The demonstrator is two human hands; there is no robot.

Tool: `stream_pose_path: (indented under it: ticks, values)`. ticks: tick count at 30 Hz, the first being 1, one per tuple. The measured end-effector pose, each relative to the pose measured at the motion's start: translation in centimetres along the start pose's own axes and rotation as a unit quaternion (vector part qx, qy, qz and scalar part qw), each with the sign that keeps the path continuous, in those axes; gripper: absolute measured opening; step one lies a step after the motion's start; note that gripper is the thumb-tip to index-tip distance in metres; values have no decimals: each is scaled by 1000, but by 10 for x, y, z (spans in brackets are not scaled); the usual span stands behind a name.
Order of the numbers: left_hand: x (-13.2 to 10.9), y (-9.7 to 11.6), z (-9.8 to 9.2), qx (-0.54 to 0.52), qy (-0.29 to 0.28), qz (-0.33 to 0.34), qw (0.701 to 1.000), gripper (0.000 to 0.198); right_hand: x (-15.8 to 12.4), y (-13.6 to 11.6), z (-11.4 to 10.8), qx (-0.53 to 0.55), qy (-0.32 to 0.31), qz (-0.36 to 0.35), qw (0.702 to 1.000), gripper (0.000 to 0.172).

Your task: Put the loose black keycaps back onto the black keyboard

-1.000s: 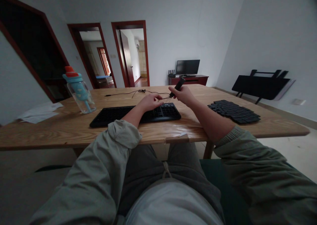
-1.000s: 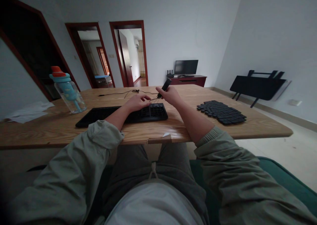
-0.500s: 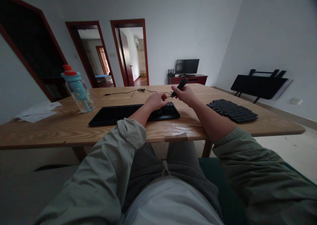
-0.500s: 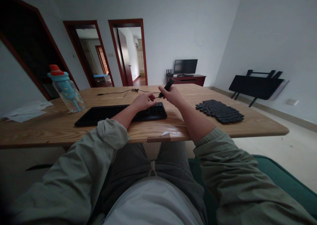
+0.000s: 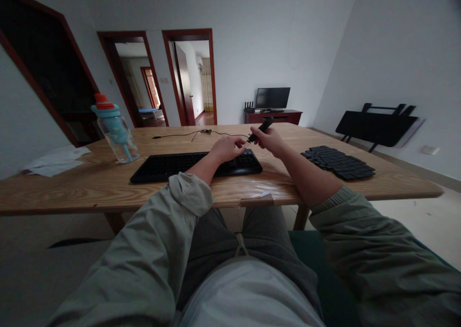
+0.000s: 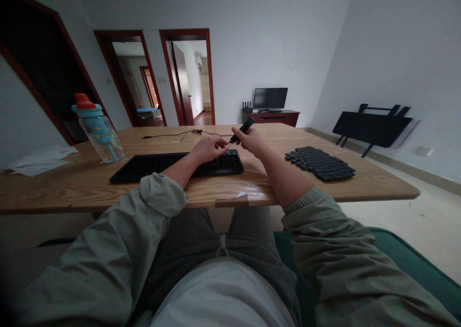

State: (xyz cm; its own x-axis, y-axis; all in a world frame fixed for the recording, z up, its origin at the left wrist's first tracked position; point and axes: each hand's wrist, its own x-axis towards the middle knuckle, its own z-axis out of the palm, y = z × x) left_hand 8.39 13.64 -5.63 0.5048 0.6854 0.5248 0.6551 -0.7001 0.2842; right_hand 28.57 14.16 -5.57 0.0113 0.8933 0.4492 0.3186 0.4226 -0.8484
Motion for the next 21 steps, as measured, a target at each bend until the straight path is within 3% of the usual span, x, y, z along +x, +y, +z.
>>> stream_pose_path:
  ticks: [7, 13, 21]
  values:
    - [-1, -1, 1, -2, -6, 16, 1000, 20, 0, 2, 0, -21, -24, -4, 999, 46]
    - [-1, -6, 2, -12, -33, -3, 999, 37, -1, -2, -7, -187, 9, -18, 982, 42]
    - [0, -8, 4, 40, -71, 15, 997, 21, 3, 4, -9, -230, 19, 1, 973, 44]
